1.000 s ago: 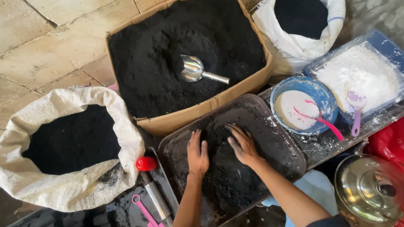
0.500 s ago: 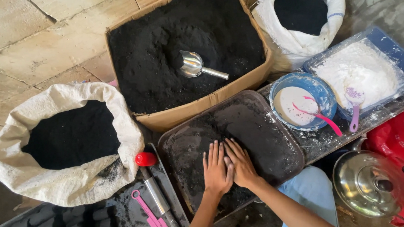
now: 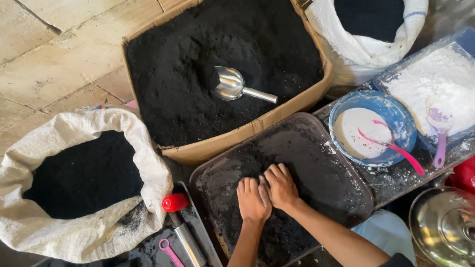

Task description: The person mixes a black powder with a white liquid in a tray using their hands. They then pour hot water from a kettle into the mixture and continue to knead it. Finally, they use a cylindrical mold and a metal rod to compress the mixture into a briquette shape.

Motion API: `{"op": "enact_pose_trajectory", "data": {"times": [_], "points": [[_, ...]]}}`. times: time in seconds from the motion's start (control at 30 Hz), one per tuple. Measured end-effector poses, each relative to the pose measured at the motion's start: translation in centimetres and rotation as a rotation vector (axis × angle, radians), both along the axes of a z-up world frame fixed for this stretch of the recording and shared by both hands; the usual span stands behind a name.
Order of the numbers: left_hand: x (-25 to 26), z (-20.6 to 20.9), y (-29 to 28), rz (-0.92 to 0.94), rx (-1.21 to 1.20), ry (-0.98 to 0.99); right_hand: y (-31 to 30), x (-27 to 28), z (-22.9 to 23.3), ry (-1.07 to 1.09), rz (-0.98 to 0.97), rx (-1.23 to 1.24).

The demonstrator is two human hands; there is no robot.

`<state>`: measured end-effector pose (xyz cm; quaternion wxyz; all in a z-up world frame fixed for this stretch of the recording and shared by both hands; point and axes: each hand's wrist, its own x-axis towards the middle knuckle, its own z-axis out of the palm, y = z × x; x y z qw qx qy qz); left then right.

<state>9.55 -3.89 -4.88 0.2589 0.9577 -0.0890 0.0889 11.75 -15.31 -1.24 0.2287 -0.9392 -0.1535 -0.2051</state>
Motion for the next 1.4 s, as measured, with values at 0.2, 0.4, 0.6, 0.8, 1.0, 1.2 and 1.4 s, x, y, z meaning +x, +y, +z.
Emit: {"op": "enact_pose_trajectory", "data": {"times": [0.2, 0.4, 0.6, 0.8, 1.0, 1.2, 1.4], "points": [[2.4, 0.3, -0.4, 0.107, 0.011, -0.203, 0.1, 2.3, 0.9, -0.175, -0.042, 0.178], [0.8, 1.0, -0.4, 0.185, -0.021, -0.093, -0.3, 1.4, 1.1, 0.096, -0.019, 0.35], [-3.6, 11.5, 0.5, 0.04, -0.252, 0.263, -1.7, -3.4, 8.5, 0.546, -0.053, 0.265], [-6.9, 13.0, 3.6, -0.138, -0.124, 0.442, -0.8, -7.3, 6.7, 0.299, -0.159, 0.427], [-9.3, 9.2, 8.5, 0.251, -0.053, 0.067, -0.4, -7.5, 8.0, 0.298, -0.313, 0.176], [-12.5, 9.7, 10.1, 0.695, 0.039, 0.072, 3.4, -4.9, 14.5, 0.668, -0.067, -0.039], [-13.1, 8.2, 11.7, 0.7, -0.306, 0.115, 3.6, -4.7, 8.9, 0.495, -0.011, -0.41]]}}
